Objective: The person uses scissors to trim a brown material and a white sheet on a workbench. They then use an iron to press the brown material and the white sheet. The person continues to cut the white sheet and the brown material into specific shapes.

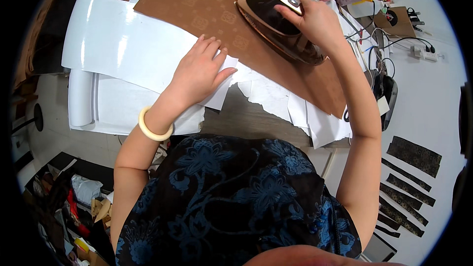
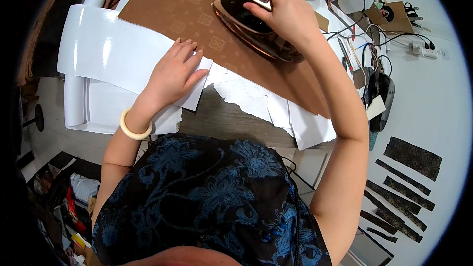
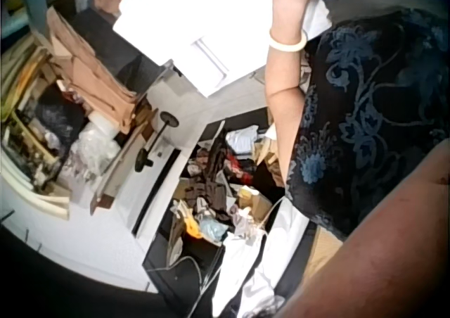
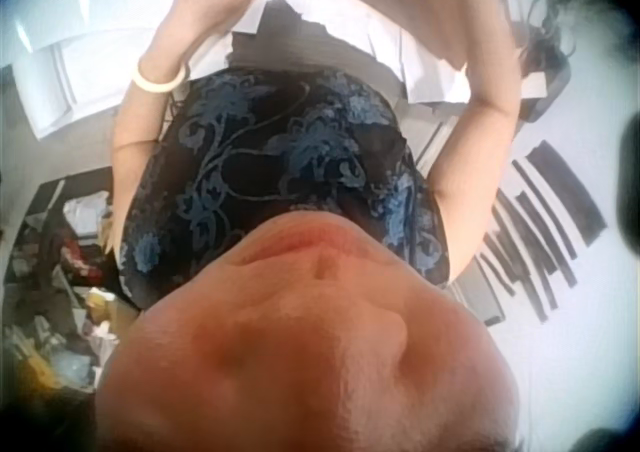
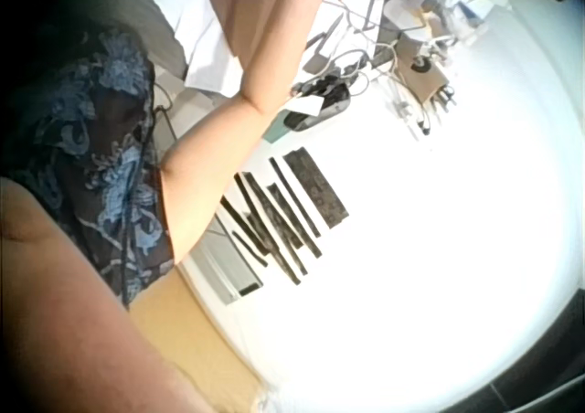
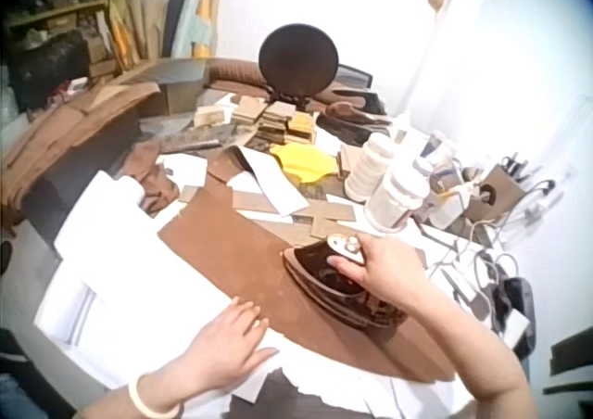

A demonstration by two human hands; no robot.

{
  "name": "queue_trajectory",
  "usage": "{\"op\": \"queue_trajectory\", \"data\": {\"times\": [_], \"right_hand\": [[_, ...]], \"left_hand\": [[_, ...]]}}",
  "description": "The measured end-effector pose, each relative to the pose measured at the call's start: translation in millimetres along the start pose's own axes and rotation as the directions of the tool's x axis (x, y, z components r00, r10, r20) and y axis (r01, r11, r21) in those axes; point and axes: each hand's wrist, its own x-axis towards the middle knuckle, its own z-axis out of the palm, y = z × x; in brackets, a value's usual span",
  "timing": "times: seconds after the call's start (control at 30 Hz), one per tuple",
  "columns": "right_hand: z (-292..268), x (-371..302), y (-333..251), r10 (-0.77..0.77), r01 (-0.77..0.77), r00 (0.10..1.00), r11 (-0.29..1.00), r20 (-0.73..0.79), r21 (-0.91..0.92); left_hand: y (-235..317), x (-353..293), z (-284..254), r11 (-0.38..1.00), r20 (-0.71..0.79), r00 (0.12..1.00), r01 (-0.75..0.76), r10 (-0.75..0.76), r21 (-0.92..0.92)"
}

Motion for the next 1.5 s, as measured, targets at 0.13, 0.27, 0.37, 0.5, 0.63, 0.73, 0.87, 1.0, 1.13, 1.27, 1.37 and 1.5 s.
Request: {"op": "queue_trajectory", "data": {"times": [0.13,0.27,0.37,0.5,0.63,0.73,0.87,1.0,1.13,1.27,1.37,1.5], "right_hand": [[1.7,6.1,17.1,0.041,-0.040,0.999,0.998,0.021,-0.048],[3.7,6.7,25.0,0.068,-0.066,0.997,0.996,0.028,-0.065],[1.6,4.0,26.3,0.091,-0.086,0.994,0.993,0.058,-0.082],[-5.1,-7.5,19.9,0.028,-0.029,0.996,1.000,0.079,0.011],[-3.2,-7.4,17.8,0.004,-0.003,1.000,0.999,0.024,-0.046],[-0.9,-12.3,15.5,-0.018,0.019,0.999,1.000,0.044,-0.023],[1.3,-30.9,0.8,-0.140,0.140,0.990,0.990,0.013,0.016],[-2.4,-49.0,-15.7,-0.203,0.204,0.979,0.979,0.025,-0.023],[-3.6,-61.0,-21.6,-0.205,0.206,0.977,0.978,0.061,-0.009],[-4.1,-69.8,-25.0,-0.216,0.216,0.974,0.976,0.072,0.010],[-3.7,-69.5,-23.7,-0.223,0.223,0.973,0.975,0.066,0.010],[-4.0,-55.4,-14.2,-0.184,0.186,0.982,0.981,0.043,-0.049]], "left_hand": [[-0.1,-1.5,-1.6,1.000,0.000,1.000,0.000,0.000,-0.021],[-0.7,-3.3,-2.9,1.000,0.010,1.000,0.002,-0.002,-0.020],[-2.7,-6.0,-1.8,1.000,0.020,1.000,0.003,-0.003,-0.017],[-6.9,-6.3,-5.1,1.000,-0.015,1.000,-0.005,0.005,0.010],[-11.6,-7.3,-5.8,0.998,0.049,0.999,0.020,-0.022,0.052],[-11.6,-8.3,-7.7,0.998,0.063,0.997,0.034,-0.038,0.058],[-14.6,-12.1,-7.4,0.998,0.049,0.998,0.038,-0.040,0.041],[-12.9,-13.7,-10.3,0.997,0.030,0.998,0.054,-0.055,0.052],[-8.0,-17.1,-13.2,0.998,-0.020,0.999,0.031,-0.030,0.056],[19.1,-22.4,-21.4,0.973,0.005,0.987,0.159,-0.160,-0.166],[37.7,-27.3,-22.3,0.985,0.096,0.984,0.156,-0.148,-0.074],[41.5,-34.0,-13.9,0.984,0.102,0.985,0.149,-0.139,-0.095]]}}
